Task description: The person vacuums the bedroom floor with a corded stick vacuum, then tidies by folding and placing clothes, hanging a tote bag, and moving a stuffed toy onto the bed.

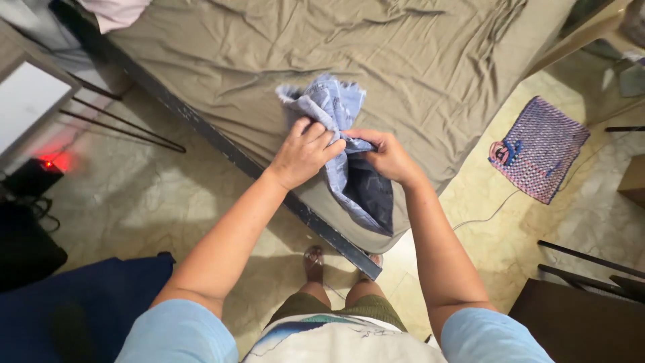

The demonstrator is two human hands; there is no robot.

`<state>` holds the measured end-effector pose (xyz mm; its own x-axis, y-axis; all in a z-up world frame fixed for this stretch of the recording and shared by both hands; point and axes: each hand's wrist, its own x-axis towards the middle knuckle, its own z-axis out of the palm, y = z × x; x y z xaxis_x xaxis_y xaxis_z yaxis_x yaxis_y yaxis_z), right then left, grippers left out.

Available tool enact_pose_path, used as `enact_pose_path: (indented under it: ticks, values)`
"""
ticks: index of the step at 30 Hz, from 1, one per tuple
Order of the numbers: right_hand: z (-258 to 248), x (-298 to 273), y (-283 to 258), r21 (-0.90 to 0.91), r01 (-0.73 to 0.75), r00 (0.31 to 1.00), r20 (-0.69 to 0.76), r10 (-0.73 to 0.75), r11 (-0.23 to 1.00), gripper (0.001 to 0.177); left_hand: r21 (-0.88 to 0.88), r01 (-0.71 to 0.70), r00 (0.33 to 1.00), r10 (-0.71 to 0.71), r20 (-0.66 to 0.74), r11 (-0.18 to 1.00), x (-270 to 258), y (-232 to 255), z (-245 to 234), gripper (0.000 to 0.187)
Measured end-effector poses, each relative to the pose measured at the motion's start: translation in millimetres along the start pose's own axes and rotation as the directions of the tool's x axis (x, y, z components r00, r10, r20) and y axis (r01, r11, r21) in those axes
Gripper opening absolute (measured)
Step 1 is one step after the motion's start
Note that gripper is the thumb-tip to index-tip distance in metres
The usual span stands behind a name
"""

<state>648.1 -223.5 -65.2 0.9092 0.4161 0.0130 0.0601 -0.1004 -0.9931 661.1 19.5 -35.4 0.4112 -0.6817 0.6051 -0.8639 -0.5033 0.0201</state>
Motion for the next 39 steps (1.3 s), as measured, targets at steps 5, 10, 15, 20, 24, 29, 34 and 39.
enact_pose_path:
  ticks: [5, 10, 15, 20, 24, 29, 34, 39]
  values:
    - [-15, -15, -55, -0.265, 0.045, 0.998, 0.055, -0.031, 0.963, 0.06, 0.174, -0.236, 0.959, 0.258, -0.116, 0.956, 49, 17, -44, 0.016]
    - [-7, -70, -73, -0.764, -0.233, 0.964, -0.264, 0.039, 0.601, 0.055, -0.199, 0.179, 0.938, -0.106, 0.329, 0.964, 44, 8, -39, 0.027]
    - [-119, -60, -3, -0.812, -0.532, 0.845, -0.491, 0.214, 0.24, 0.026, -0.389, 0.195, 0.975, -0.136, 0.176, 0.9, 44, -27, -38, 0.055]
    - [-189, -4, -61, -0.788, -0.248, 0.632, -0.572, -0.523, 0.563, 0.04, 0.159, 0.19, 0.965, -0.214, 0.153, 0.969, 120, -84, -26, 0.022]
    - [-202, -41, -144, -0.73, -0.097, 0.6, -0.586, -0.545, 0.677, 0.047, 0.221, 0.093, 0.994, -0.105, 0.043, 0.971, 154, -67, -56, 0.022]
    - [-174, -132, -75, -0.794, -0.274, 0.789, -0.508, -0.345, 0.543, 0.058, 0.257, -0.151, 0.987, 0.132, 0.088, 0.954, 94, 3, 13, 0.021]
    - [-114, -217, 112, -0.67, -0.645, 0.762, -0.527, 0.376, 0.369, 0.055, 0.003, 0.044, 0.883, -0.04, 0.467, 0.999, -83, 95, 152, 0.022]
    - [-75, -257, 218, -0.363, -0.857, 0.457, -0.206, 0.865, 0.366, 0.041, -0.157, 0.344, 0.466, -0.023, 0.885, 0.926, -194, 133, 236, 0.038]
